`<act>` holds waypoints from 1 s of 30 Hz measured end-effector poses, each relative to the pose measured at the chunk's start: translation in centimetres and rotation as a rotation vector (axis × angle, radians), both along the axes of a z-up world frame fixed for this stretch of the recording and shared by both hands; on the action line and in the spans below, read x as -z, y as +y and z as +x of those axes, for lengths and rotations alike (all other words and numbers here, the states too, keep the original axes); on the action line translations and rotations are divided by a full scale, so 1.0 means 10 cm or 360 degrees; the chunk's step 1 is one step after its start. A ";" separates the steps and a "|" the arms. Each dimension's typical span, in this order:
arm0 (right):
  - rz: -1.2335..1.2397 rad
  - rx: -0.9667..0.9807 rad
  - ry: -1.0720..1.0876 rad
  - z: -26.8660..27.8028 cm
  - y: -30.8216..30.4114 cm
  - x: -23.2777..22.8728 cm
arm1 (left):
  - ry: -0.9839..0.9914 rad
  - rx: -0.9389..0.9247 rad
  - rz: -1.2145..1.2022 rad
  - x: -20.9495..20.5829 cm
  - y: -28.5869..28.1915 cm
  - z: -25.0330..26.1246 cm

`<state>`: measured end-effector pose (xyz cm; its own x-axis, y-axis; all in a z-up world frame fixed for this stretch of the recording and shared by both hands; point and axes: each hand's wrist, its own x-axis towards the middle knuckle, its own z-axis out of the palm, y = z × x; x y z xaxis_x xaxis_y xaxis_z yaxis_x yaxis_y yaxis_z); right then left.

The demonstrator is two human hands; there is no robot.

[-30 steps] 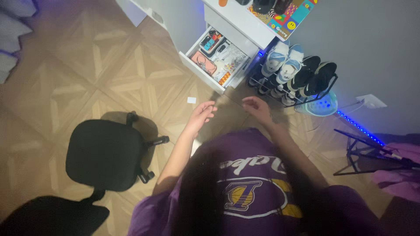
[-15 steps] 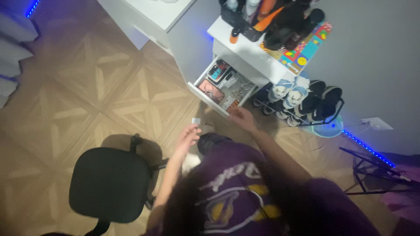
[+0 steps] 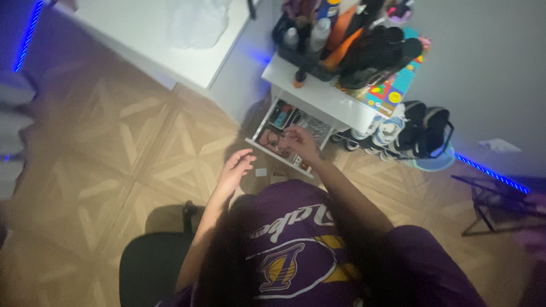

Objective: The person organizes small items from a white surface into a drawer. They pick up dice, a small toy car, keys, and several cables, coil the cables, and place them into the open drawer before closing it.

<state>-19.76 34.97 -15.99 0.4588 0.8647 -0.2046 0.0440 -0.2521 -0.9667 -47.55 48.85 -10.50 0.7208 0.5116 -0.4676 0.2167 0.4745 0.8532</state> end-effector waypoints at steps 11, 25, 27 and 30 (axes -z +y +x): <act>0.0103 0.0597 -0.0094 -0.05 -0.60 -0.33 | -0.0320 0.0691 0.0062 0.19 0.48 1.04; -0.0017 0.1506 0.0046 -1.57 -0.33 0.06 | -0.0121 0.1531 0.0082 0.74 1.25 0.72; 0.0127 0.1517 0.0032 -1.77 -0.28 0.16 | -0.0091 0.1585 0.0078 0.77 1.28 0.65; 0.0201 0.1556 0.0093 -2.20 -0.21 0.30 | -0.0069 0.1634 -0.0012 0.91 1.29 0.44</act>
<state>-41.75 32.90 -19.03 0.9750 0.1275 -0.1819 -0.1773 -0.0468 -0.9830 -43.11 61.77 -19.61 0.8255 -0.3639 -0.4315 0.4901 0.0831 0.8677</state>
